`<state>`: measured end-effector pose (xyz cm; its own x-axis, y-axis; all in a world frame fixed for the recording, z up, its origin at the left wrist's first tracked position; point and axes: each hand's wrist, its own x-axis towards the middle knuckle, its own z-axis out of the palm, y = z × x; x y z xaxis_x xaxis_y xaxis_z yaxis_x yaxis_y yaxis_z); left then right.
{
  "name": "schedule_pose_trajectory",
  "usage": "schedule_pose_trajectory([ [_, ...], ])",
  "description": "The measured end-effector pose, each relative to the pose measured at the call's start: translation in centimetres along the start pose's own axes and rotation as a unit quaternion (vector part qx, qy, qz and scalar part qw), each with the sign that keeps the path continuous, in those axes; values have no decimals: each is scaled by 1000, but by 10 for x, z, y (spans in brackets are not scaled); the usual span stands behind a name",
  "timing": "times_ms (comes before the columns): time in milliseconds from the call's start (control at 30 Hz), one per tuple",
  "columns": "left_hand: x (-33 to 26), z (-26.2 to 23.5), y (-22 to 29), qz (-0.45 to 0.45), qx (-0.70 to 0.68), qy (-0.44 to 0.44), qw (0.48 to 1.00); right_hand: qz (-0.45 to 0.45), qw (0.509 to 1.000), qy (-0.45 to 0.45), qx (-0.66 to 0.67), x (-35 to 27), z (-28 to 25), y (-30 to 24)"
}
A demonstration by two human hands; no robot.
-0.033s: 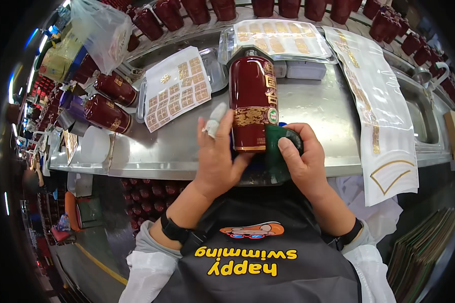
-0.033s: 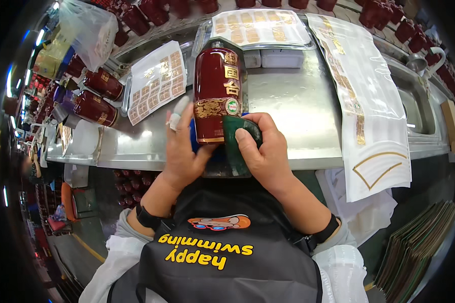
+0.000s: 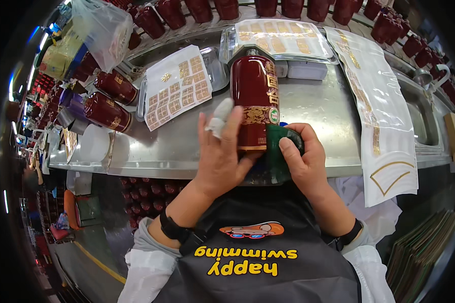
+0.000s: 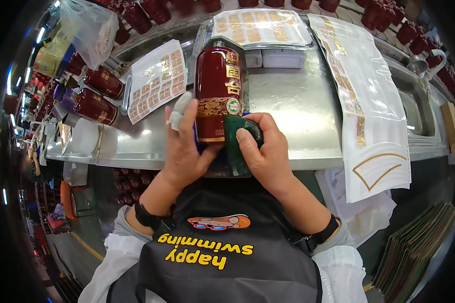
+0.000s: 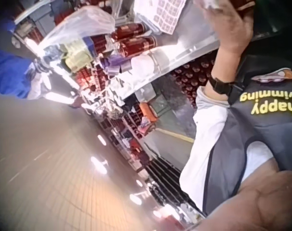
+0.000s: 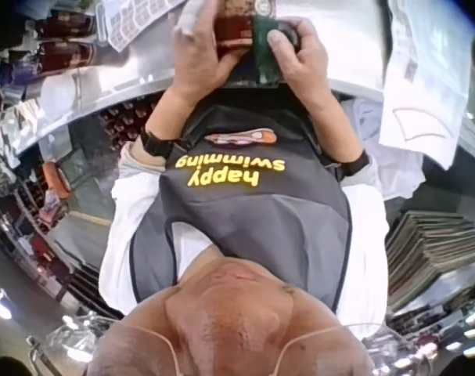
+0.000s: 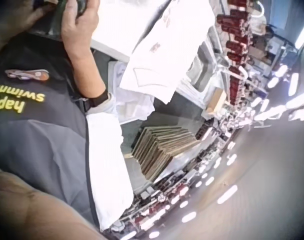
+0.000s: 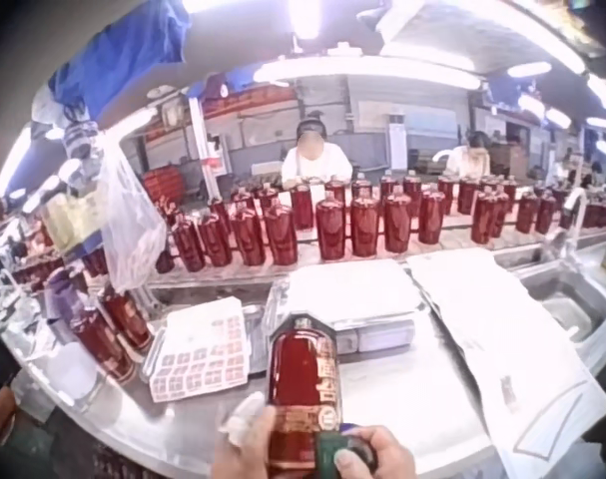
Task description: Applying decorative labels and cleaning red wine-style bottles at a factory production line.
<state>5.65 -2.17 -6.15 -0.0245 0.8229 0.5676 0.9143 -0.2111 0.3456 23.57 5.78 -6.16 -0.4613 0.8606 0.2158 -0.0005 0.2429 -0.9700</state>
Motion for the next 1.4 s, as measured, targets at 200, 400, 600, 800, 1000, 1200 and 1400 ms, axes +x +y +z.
schedule_pose_trajectory([
  [200,-7,9,-13,-22,-69,29,997,12,1000,-5,12,2,1,0],
  [400,18,-2,8,41,36,-7,998,31,998,0,48,0,-4,2],
  [600,-10,4,-18,-18,-53,2,998,8,1000,-4,16,0,1,0],
  [800,17,7,3,54,44,-31,997,49,995,5,85,0,-6,3],
  [1000,-8,6,-22,-39,-61,-18,997,12,1000,-10,21,5,-1,0],
  [1200,6,10,-4,13,-14,-6,1000,0,1000,2,-15,-3,-10,-1],
  [1400,-6,12,-16,-26,-123,11,992,42,995,-11,-91,-4,-46,2],
])
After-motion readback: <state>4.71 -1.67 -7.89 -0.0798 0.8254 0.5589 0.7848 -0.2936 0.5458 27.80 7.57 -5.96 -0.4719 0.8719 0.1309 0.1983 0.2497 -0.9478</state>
